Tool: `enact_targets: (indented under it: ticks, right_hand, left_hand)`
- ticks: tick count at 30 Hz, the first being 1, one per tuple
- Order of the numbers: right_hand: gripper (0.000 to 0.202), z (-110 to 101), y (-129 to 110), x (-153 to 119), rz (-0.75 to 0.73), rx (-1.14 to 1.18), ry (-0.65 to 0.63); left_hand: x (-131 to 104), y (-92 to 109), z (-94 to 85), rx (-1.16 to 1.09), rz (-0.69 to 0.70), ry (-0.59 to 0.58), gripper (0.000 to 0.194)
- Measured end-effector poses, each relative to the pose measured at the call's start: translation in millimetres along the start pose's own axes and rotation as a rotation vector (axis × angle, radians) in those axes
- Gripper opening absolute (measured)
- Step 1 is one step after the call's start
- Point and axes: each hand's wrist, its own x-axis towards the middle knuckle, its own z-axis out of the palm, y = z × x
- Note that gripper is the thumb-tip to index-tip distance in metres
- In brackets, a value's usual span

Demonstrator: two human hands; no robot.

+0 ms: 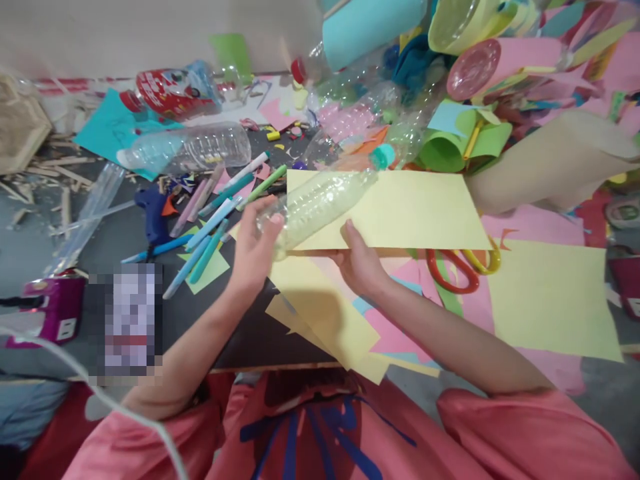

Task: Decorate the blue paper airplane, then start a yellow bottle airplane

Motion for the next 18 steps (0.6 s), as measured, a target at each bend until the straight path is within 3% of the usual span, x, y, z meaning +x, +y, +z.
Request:
enact_targets:
  ticks: [5, 9, 12, 16, 18]
  right_hand:
    - [0.058, 7.0, -8.1, -3.7, 0.018, 0.041, -0.148]
    - [0.057, 2.9, -11.8, -6.1, 0.115, 0.002, -0.18]
    - [0.058, 0.5, -14.3, -6.1, 0.159, -0.016, -0.165]
    - [0.066, -0.4, -16.1, -4.6, 0.181, -0.053, -0.175]
    - [0.066, -0.3, -16.7, -4.3, 0.19, -0.058, -0.167]
  left_hand:
    - [-22.5, -14.1, 8.8, 0.315, 0.32, -0.172, 0.067]
    - [-30.0, -19.3, 4.1, 0.36, 0.471, -0.314, 0.066]
    - [-28.9, -22.8, 0.2, 0.227, 0.426, -0.365, 0.063]
    - [-22.5, -27.1, 2.2, -0.11, 0.194, -0.227, 0.067]
    - [-19.7, -27.5, 5.6, -0.267, 0.067, -0.237, 0.068]
